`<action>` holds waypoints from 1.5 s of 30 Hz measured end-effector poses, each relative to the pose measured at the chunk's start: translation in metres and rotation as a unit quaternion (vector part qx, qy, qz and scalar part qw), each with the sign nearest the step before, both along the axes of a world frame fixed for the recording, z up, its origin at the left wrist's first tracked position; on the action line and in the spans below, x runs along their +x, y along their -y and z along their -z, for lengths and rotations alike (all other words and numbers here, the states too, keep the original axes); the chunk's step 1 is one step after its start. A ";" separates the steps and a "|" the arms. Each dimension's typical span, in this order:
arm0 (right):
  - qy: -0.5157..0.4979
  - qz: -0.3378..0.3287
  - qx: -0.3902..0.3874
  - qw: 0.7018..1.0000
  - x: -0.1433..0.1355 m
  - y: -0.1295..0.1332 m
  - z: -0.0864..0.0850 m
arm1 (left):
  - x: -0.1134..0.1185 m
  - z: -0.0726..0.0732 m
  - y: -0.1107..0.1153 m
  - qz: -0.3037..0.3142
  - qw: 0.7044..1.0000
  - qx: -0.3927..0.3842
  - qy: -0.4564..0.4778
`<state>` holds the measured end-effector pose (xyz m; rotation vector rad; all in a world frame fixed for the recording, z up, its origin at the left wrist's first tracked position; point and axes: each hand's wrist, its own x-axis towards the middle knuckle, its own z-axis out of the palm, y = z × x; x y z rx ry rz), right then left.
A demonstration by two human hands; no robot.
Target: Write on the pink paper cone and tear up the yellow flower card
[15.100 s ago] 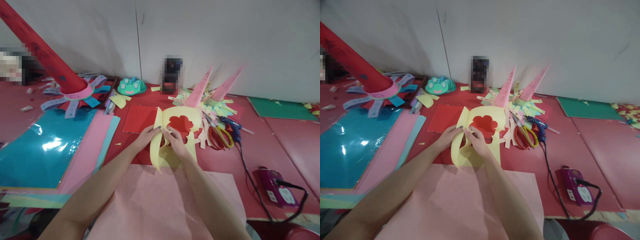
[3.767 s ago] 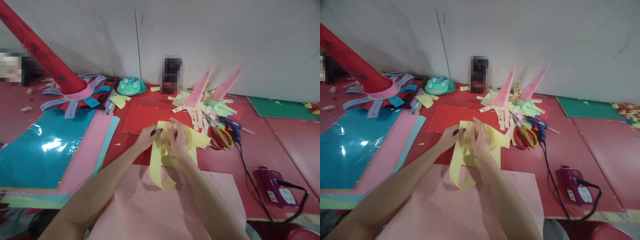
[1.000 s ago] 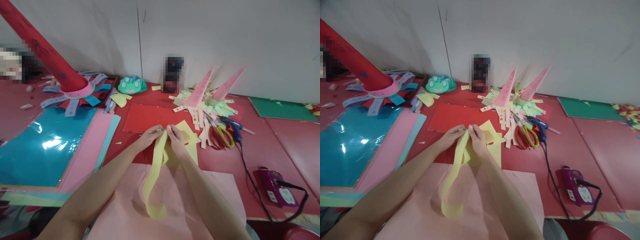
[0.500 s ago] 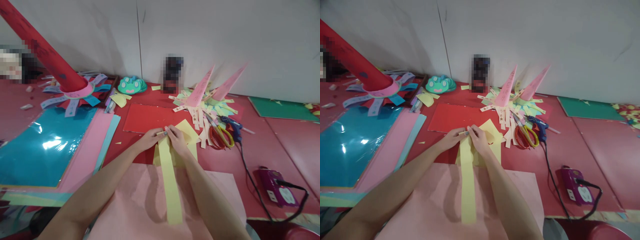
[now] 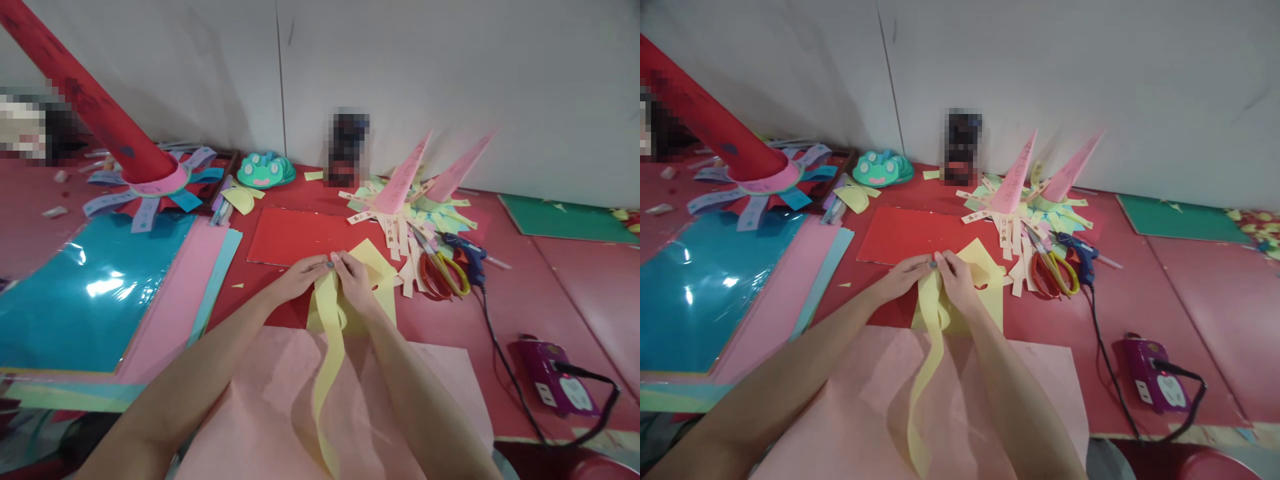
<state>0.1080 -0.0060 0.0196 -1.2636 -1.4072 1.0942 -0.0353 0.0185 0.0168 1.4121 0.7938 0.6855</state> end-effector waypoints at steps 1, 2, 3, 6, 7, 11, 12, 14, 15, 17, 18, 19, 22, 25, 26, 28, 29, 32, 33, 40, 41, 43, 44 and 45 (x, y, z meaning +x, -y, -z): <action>-0.001 0.001 0.000 1.000 0.000 0.000 0.000 | 0.000 -0.001 0.000 -0.002 1.000 -0.002 -0.001; -0.002 0.001 -0.003 1.000 0.000 0.000 0.000 | 0.000 -0.001 0.000 -0.004 1.000 -0.005 -0.003; -0.001 0.002 -0.006 1.000 -0.001 0.000 0.000 | 0.000 -0.001 -0.001 -0.005 1.000 -0.008 -0.004; 0.002 -0.001 -0.013 1.000 0.000 0.000 0.001 | -0.001 0.002 -0.002 -0.007 1.000 -0.012 -0.007; 0.002 -0.004 -0.014 1.000 0.001 0.000 0.002 | -0.001 0.004 -0.003 -0.008 1.000 -0.010 -0.011; -0.004 -0.018 -0.008 1.000 0.003 -0.001 0.003 | -0.004 0.007 -0.004 -0.011 0.999 0.005 -0.041; -0.007 -0.020 -0.007 1.000 0.004 -0.001 0.004 | -0.004 0.008 -0.004 -0.011 0.999 0.009 -0.046; -0.015 -0.022 -0.008 1.000 0.004 -0.002 0.004 | -0.004 0.007 -0.004 -0.013 0.999 0.014 -0.047; -0.018 -0.022 -0.009 1.000 0.003 -0.002 0.004 | -0.004 0.006 -0.004 -0.013 0.999 0.017 -0.042; -0.016 -0.020 -0.011 1.000 0.002 -0.002 0.004 | -0.003 0.006 -0.003 -0.012 0.999 0.021 -0.031; -0.013 -0.017 -0.011 1.000 0.001 -0.001 0.004 | -0.003 0.006 -0.003 -0.011 0.999 0.023 -0.026; -0.010 -0.012 -0.011 1.000 0.000 -0.001 0.004 | -0.003 0.006 -0.003 -0.010 0.999 0.024 -0.024; -0.001 0.003 -0.006 1.000 -0.003 0.000 0.004 | -0.002 0.006 -0.003 -0.013 0.999 0.024 -0.024; 0.009 0.010 -0.006 1.000 -0.004 0.000 0.003 | -0.003 0.006 -0.004 -0.016 0.999 0.025 -0.021; 0.013 0.011 -0.005 1.000 -0.004 0.001 0.003 | -0.003 0.005 -0.004 -0.016 0.999 0.026 -0.021; 0.023 0.013 -0.001 1.000 -0.005 0.001 0.003 | -0.003 0.004 -0.004 -0.012 0.999 0.032 -0.023; 0.029 0.014 0.001 0.999 -0.005 0.001 0.003 | -0.003 0.003 -0.004 -0.011 0.999 0.036 -0.025; 0.048 0.016 0.002 0.999 -0.005 0.002 0.003 | -0.003 0.001 -0.004 -0.006 0.998 0.051 -0.034; 0.054 0.015 0.003 0.998 -0.005 0.002 0.003 | -0.004 0.000 -0.005 -0.004 0.998 0.055 -0.040; 0.089 0.008 0.019 0.996 -0.003 0.001 0.003 | -0.007 -0.002 -0.007 0.006 0.990 0.084 -0.110; 0.086 0.012 0.016 0.996 -0.002 0.001 0.003 | -0.007 -0.002 -0.007 0.004 0.989 0.090 -0.114; 0.080 0.020 0.012 0.997 -0.001 0.001 0.005 | -0.007 -0.002 -0.007 0.001 0.987 0.095 -0.126; 0.077 0.022 0.010 0.997 -0.001 0.001 0.007 | -0.007 -0.003 -0.007 -0.001 0.987 0.095 -0.131; 0.074 0.023 0.008 0.997 -0.001 0.001 0.008 | -0.007 -0.003 -0.007 -0.002 0.986 0.096 -0.135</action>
